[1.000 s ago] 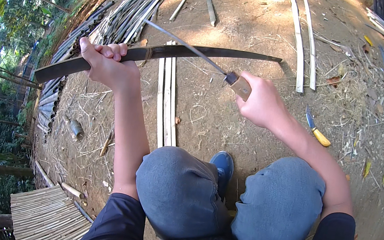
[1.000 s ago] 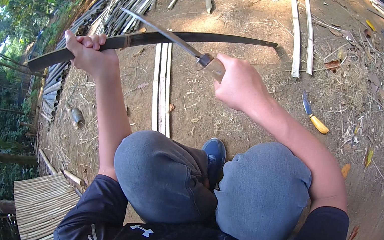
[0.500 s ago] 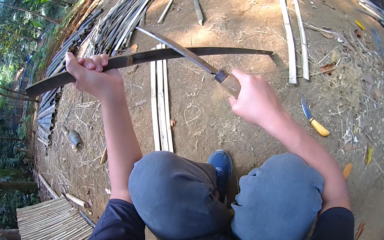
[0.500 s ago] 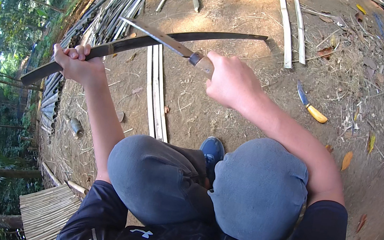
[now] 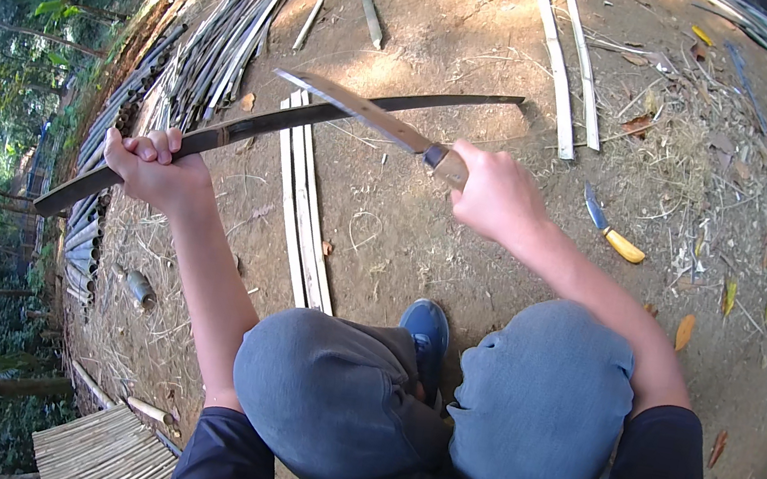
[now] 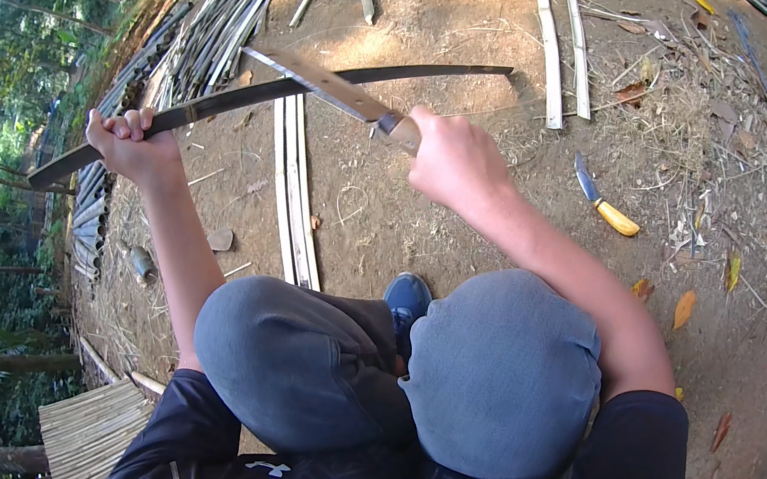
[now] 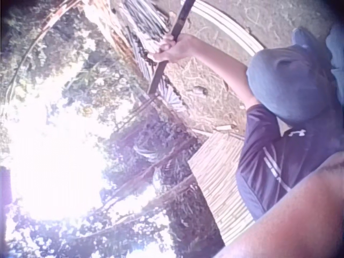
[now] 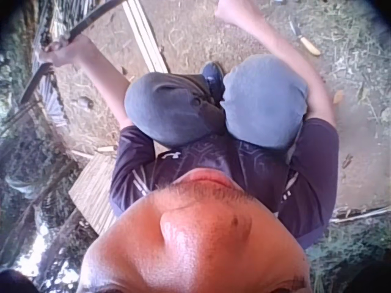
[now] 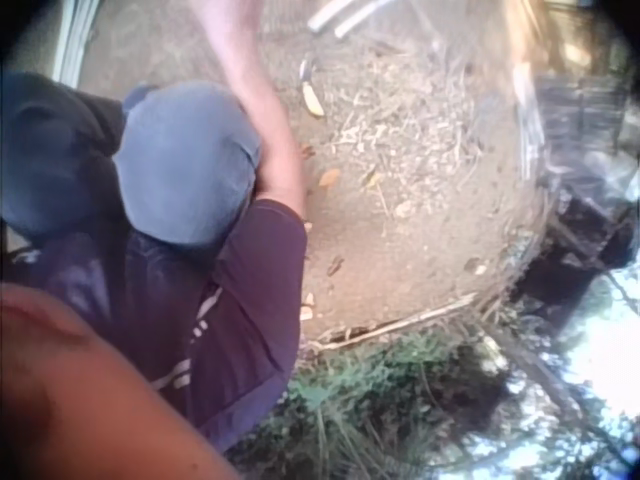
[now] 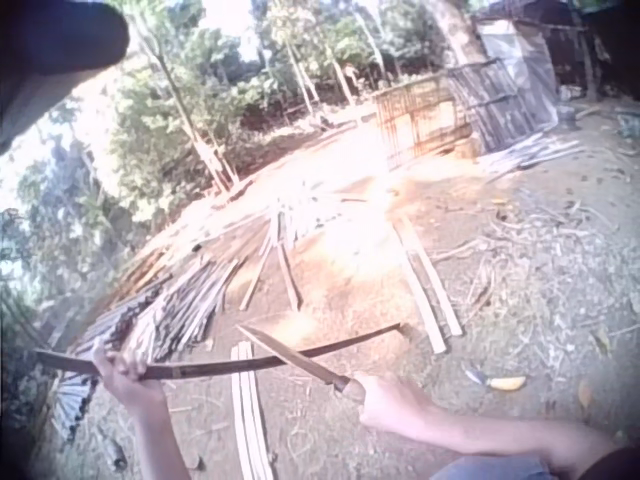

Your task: The person uses a blade to shave thin strips from a length of bamboo while sitting on the ground, turning the bamboo and handling the blade by hand.

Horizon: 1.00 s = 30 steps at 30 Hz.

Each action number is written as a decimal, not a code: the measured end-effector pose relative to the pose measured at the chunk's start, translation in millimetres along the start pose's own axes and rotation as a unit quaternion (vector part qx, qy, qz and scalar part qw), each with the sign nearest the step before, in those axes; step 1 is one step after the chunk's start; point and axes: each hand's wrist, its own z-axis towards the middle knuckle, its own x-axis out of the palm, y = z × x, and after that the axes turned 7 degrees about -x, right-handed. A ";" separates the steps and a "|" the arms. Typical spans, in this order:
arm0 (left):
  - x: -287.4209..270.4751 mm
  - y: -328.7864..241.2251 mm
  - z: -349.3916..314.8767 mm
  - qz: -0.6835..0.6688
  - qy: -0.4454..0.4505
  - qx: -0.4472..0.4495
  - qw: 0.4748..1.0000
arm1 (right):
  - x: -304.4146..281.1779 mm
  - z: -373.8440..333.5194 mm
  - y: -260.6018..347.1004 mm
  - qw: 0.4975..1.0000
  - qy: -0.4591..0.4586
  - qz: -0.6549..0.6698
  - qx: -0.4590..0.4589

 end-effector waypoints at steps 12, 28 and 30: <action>-4.0 3.5 5.2 0.002 -0.001 0.001 1.000 | 3.9 9.7 -25.1 0.995 0.015 0.029 0.091; -2.8 4.5 4.6 0.024 -0.079 0.032 0.996 | 35.6 15.2 -24.8 0.998 -0.009 0.054 -0.008; -2.0 7.2 5.7 0.030 -0.096 0.027 0.995 | 38.0 27.4 -42.8 0.995 -0.018 0.074 0.062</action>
